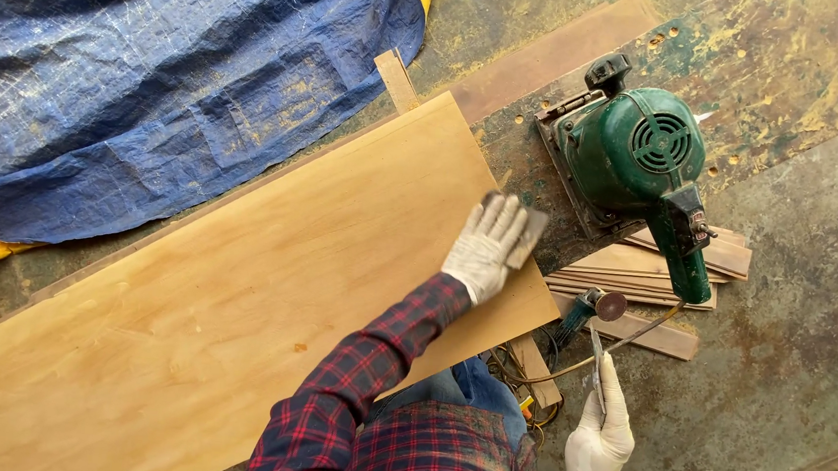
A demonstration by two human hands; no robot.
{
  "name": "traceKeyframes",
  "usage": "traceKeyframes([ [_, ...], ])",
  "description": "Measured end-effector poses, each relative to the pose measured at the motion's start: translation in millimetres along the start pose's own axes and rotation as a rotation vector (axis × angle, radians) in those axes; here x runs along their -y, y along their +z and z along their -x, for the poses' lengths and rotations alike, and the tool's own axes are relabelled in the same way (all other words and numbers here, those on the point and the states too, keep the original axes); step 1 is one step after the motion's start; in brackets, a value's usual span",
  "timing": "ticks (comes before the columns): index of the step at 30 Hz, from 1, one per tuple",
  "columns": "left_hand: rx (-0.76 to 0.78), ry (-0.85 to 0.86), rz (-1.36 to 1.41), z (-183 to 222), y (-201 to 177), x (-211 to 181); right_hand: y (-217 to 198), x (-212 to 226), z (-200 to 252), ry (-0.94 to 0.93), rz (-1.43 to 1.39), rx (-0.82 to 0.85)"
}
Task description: The person sands a large plywood panel, first with a power sander and then by hand using a sanding block. They apply filler from a squeeze bottle into a crack in the panel, spread it, and attach sandpaper to a green orbital sander.
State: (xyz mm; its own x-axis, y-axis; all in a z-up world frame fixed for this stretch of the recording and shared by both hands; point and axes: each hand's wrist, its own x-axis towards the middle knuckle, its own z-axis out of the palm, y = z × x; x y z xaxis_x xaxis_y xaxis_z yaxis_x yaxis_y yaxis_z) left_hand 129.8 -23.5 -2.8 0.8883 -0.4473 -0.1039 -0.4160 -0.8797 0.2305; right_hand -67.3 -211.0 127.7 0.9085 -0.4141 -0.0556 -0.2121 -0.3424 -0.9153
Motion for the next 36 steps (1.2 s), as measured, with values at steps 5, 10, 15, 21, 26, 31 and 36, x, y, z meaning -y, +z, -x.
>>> traceKeyframes([
  [5, 0.089, 0.139, 0.234, 77, -47, -53, -5, -3, -8, -0.024, -0.155, 0.003],
  [10, 0.096, 0.172, 0.312, 157, -30, -43, 21, -3, -23, -0.414, 0.203, 0.138],
  [15, 0.155, -0.058, 0.269, 210, -35, 8, 76, -60, -20, -0.581, 0.756, 0.402],
  [21, 0.185, -0.141, 0.061, 221, -12, 47, 117, -42, -76, -0.667, 0.746, 0.442],
  [26, 0.079, -0.146, 0.094, 226, -5, 47, 173, -14, -146, -0.744, 0.681, 0.547],
  [31, 0.098, -0.153, 0.059, 227, -7, 48, 148, 39, -158, -0.745, 0.462, 0.467],
  [36, 0.135, -0.149, 0.133, 224, -11, 48, 125, -17, -93, -0.696, 0.661, 0.492],
])
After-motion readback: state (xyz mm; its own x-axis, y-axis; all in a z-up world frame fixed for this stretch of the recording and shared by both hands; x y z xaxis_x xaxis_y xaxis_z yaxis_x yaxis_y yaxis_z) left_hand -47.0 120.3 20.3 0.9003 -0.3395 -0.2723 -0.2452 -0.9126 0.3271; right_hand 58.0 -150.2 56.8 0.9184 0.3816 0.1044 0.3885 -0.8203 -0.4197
